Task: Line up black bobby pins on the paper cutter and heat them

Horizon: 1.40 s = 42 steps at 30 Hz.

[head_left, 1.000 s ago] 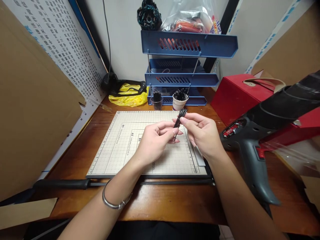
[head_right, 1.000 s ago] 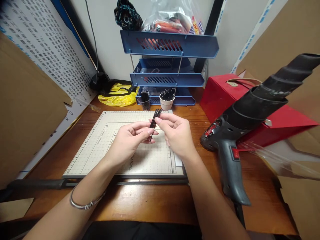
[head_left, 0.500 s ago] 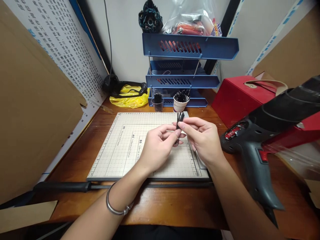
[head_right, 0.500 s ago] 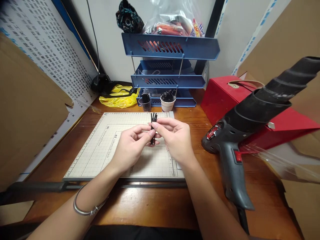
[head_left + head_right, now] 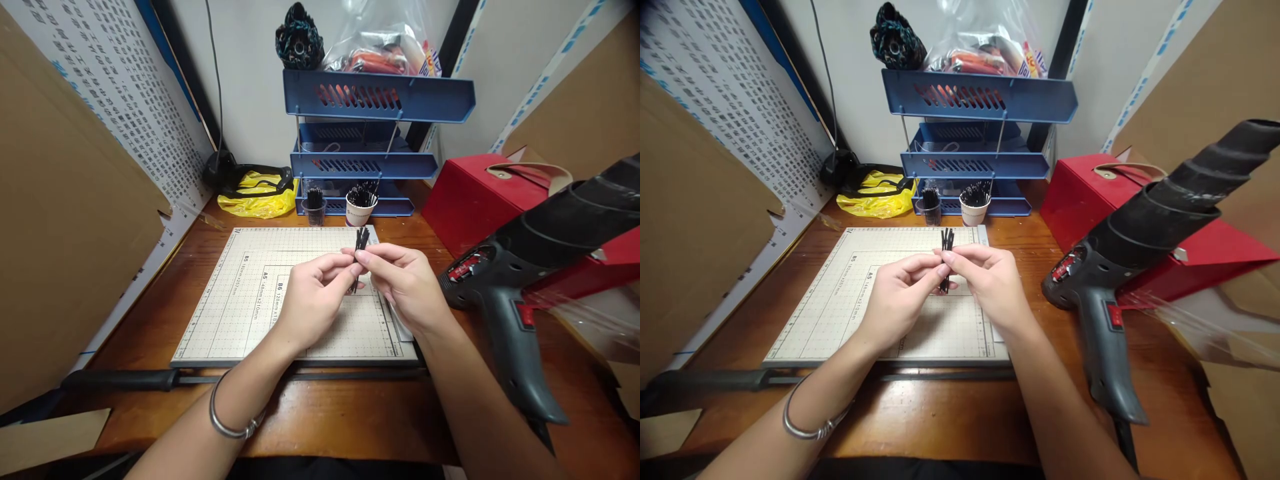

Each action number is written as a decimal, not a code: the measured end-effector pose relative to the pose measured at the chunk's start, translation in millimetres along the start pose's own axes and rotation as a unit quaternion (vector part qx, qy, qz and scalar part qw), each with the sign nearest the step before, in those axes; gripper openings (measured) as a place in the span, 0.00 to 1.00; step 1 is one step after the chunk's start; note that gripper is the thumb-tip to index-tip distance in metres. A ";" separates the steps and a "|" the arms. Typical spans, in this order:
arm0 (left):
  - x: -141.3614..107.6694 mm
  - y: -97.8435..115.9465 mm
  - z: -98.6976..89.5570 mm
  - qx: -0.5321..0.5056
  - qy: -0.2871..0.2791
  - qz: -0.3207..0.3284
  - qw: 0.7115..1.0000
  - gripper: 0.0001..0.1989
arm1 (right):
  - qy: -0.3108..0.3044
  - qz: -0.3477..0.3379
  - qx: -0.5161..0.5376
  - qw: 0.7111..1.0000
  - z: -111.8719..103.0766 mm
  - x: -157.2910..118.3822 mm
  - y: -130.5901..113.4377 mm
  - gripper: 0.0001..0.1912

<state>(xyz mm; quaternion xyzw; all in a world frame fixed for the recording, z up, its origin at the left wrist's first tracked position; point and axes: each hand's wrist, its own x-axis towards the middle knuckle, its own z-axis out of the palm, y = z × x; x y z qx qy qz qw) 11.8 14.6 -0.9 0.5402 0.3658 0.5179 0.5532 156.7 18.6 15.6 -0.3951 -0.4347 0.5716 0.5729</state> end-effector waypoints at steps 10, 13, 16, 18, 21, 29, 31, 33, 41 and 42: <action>0.2 -2.1 -0.9 -0.013 0.005 0.008 1.000 0.06 | -0.016 -0.038 -0.035 0.999 -6.5 1.8 0.1 0.04; 1.6 -2.4 -0.9 -0.021 0.012 0.005 1.000 0.05 | -0.026 -0.041 -0.052 0.997 -8.3 1.6 2.0 0.05; 2.0 -0.6 -1.3 -0.029 -0.004 -0.007 1.000 0.07 | -0.029 -0.041 -0.043 0.998 -10.8 1.2 4.2 0.05; 1.6 1.5 -1.3 -0.040 -0.016 -0.015 0.999 0.08 | -0.027 -0.038 -0.033 0.998 -12.8 0.8 5.1 0.05; 0.3 5.7 -0.5 -0.067 -0.031 -0.021 0.997 0.09 | -0.032 -0.032 -0.026 0.999 -15.1 -0.5 5.0 0.07; -3.4 13.4 0.7 -0.136 -0.063 -0.032 0.988 0.08 | -0.073 -0.059 -0.011 0.996 -15.4 -3.7 1.7 0.03; -3.8 13.7 -0.1 -0.148 -0.069 -0.033 0.986 0.07 | -0.075 -0.073 -0.025 0.994 -14.7 -5.6 0.5 0.04; -3.9 13.9 -0.9 -0.157 -0.078 -0.038 0.984 0.06 | -0.076 -0.082 -0.033 0.993 -13.8 -8.2 -0.9 0.04; -4.6 13.3 -2.1 -0.175 -0.106 -0.053 0.978 0.02 | -0.059 -0.100 -0.021 0.993 -8.4 -13.4 -4.3 0.02; -4.8 13.2 -1.9 -0.174 -0.108 -0.053 0.977 0.02 | -0.048 -0.103 -0.023 0.993 -8.0 -13.1 -4.7 0.02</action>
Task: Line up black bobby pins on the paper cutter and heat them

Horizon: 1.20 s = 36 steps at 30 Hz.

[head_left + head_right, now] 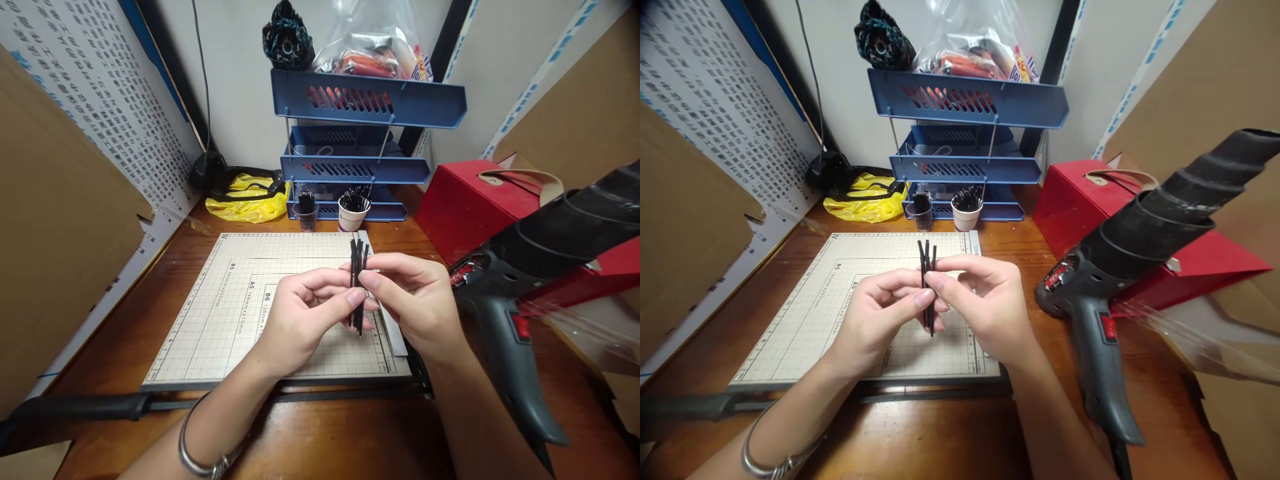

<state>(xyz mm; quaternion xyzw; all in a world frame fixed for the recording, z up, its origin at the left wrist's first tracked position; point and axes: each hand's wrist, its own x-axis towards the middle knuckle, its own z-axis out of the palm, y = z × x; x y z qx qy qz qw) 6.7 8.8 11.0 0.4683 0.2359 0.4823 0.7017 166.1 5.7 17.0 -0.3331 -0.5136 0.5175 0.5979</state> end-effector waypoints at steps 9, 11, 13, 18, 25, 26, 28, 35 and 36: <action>-0.5 -1.3 2.9 0.015 0.016 -0.012 1.000 0.02 | 0.049 -0.043 -0.074 0.995 -0.2 4.9 -1.3 0.06; 0.0 -2.0 3.7 0.028 0.031 -0.010 0.999 0.03 | 0.048 -0.030 -0.066 0.996 -0.3 4.2 -0.6 0.07; 0.6 -2.6 4.3 0.045 0.050 -0.007 0.998 0.05 | 0.034 0.002 -0.046 0.998 -0.1 3.0 0.0 0.09; 1.4 -3.2 4.5 0.067 0.072 -0.004 0.995 0.11 | 0.008 0.045 -0.025 0.999 0.2 0.4 -0.3 0.09; 1.8 -3.6 7.3 0.047 0.062 0.025 0.997 0.08 | 0.026 0.003 -0.039 0.999 -1.2 -1.0 3.0 0.04; 1.9 -3.8 7.5 0.048 0.059 0.034 0.996 0.08 | 0.029 -0.010 -0.051 0.998 -1.6 -1.1 3.6 0.04; 2.2 -4.1 7.4 0.061 0.057 0.050 0.995 0.09 | 0.030 -0.035 -0.075 0.996 -2.5 -1.3 4.6 0.04; 1.0 -4.3 6.0 0.112 0.069 0.077 0.988 0.09 | 0.031 -0.081 -0.096 0.992 -3.5 -0.8 3.9 0.05; 0.8 -4.3 6.0 0.114 0.068 0.080 0.988 0.08 | 0.030 -0.085 -0.096 0.991 -3.2 -0.6 3.7 0.06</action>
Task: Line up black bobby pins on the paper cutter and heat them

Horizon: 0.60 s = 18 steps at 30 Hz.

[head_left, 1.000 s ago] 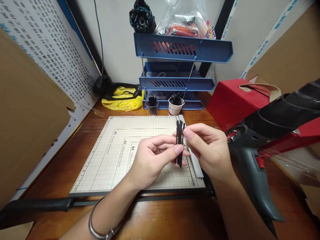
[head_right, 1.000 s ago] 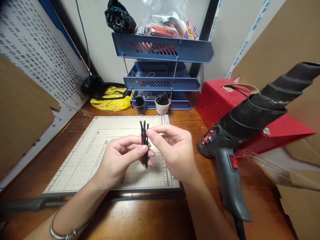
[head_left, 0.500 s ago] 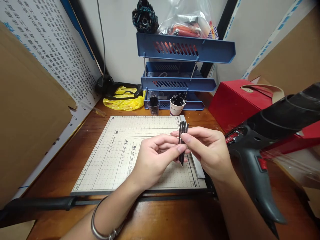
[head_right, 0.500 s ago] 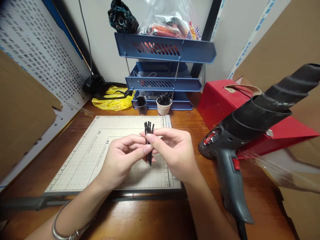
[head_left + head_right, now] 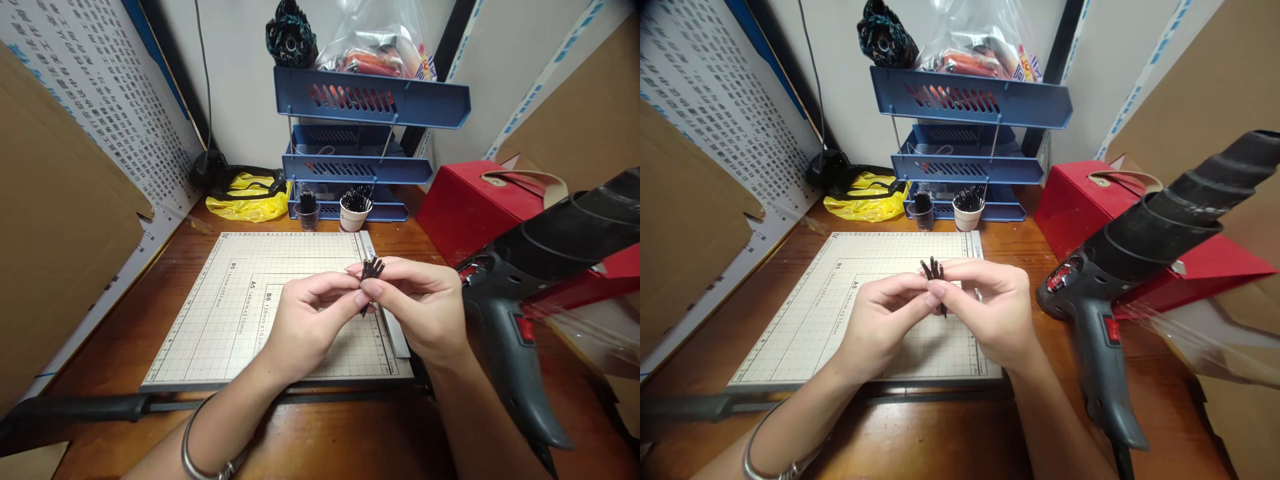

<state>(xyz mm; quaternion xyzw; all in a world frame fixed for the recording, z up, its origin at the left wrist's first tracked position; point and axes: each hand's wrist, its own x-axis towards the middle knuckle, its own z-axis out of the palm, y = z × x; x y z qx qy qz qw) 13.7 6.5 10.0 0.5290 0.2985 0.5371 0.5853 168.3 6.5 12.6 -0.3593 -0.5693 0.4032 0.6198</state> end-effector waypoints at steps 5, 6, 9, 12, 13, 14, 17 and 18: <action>0.0 -0.2 0.0 0.011 -0.002 0.008 1.000 0.08 | 0.009 0.003 -0.006 1.000 1.4 0.4 -0.7 0.04; 0.0 -0.4 0.0 0.010 -0.002 0.009 1.000 0.08 | 0.012 0.009 -0.003 1.000 1.7 0.3 -0.9 0.05; 0.0 -1.3 0.1 -0.002 0.002 0.006 1.000 0.08 | 0.014 0.034 0.000 0.999 2.7 -0.5 -1.9 0.07; -0.2 -1.5 0.6 -0.013 0.018 -0.006 1.000 0.07 | 0.004 0.058 0.001 0.998 4.1 -1.6 -4.4 0.07; -0.2 -1.4 0.7 -0.017 0.023 -0.010 1.000 0.07 | 0.001 0.068 0.009 0.998 4.6 -1.9 -5.3 0.08; -0.1 -1.3 0.9 -0.021 0.027 -0.014 0.999 0.07 | 0.000 0.081 0.020 0.997 5.2 -2.2 -6.1 0.09; 0.0 -1.4 1.0 -0.029 0.031 -0.025 0.999 0.08 | -0.005 0.112 0.050 0.992 6.3 -2.2 -6.9 0.10; 0.1 -1.6 1.0 -0.029 0.032 -0.027 0.999 0.08 | -0.007 0.113 0.054 0.992 6.4 -2.0 -6.5 0.10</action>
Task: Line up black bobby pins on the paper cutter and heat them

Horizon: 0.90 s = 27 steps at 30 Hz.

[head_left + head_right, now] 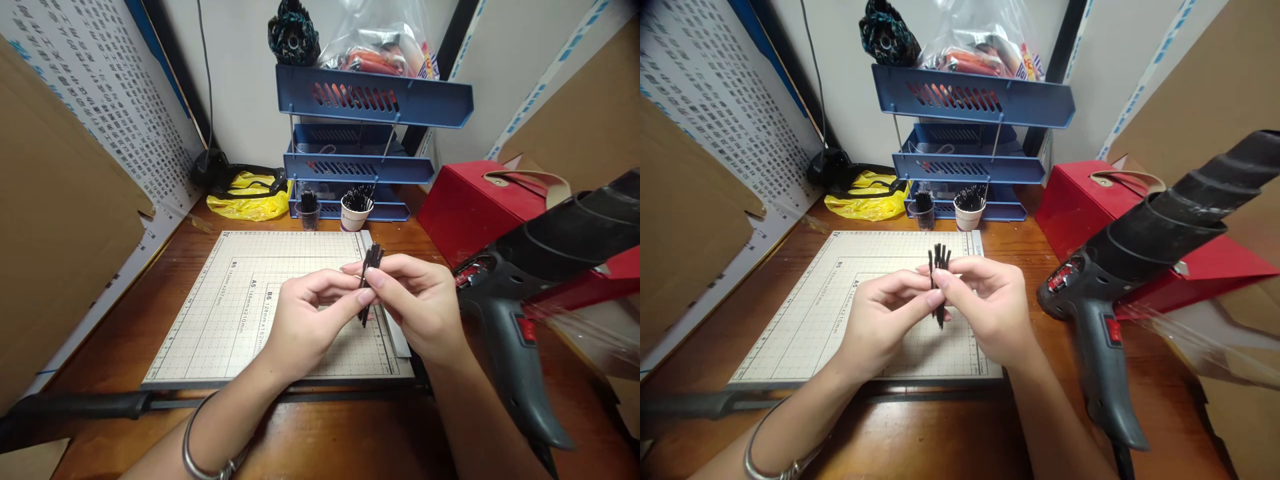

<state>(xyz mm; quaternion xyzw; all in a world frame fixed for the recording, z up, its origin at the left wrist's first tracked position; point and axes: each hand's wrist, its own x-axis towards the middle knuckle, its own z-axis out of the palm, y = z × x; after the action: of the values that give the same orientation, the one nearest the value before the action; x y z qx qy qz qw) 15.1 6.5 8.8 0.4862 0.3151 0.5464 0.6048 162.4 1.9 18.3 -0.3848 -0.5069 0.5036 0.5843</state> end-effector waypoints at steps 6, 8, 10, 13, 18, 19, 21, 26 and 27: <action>0.1 -0.2 -0.1 -0.016 0.001 -0.016 1.000 0.08 | -0.015 -0.007 -0.007 1.000 -1.0 2.3 3.5 0.10; 0.4 -0.1 -0.2 -0.031 -0.006 -0.029 0.999 0.08 | -0.019 -0.005 -0.006 1.000 -1.3 2.7 4.3 0.09; 1.0 -0.4 -0.5 -0.046 -0.011 -0.042 0.998 0.08 | -0.023 -0.004 -0.006 1.000 -1.6 3.1 4.6 0.08; 2.3 -1.7 -1.5 -0.054 -0.011 -0.047 0.997 0.08 | -0.034 -0.001 -0.003 0.999 -2.1 4.0 4.1 0.07; 4.0 -3.4 -4.1 -0.042 -0.002 -0.037 0.998 0.08 | -0.066 0.020 -0.005 0.998 -4.4 6.5 3.7 0.07; 4.3 -3.3 -4.5 -0.036 -0.003 -0.039 0.999 0.08 | -0.070 0.024 -0.003 0.997 -4.9 7.0 4.0 0.07; 4.9 -2.7 -4.8 -0.022 -0.012 -0.043 0.999 0.08 | -0.077 0.038 0.005 0.996 -5.7 8.2 4.6 0.07; 5.4 0.7 -3.3 -0.001 -0.032 -0.039 0.999 0.06 | -0.060 0.086 0.023 0.994 -5.4 10.2 6.9 0.10; 5.2 1.0 -2.9 0.008 -0.037 -0.038 0.999 0.06 | -0.052 0.093 0.036 0.994 -4.7 10.3 7.6 0.11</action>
<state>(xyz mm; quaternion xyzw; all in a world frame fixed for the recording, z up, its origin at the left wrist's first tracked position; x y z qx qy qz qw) 13.2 12.1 9.6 0.4983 0.3152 0.5025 0.6324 165.3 13.7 12.2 -0.3821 -0.4803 0.5931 0.5210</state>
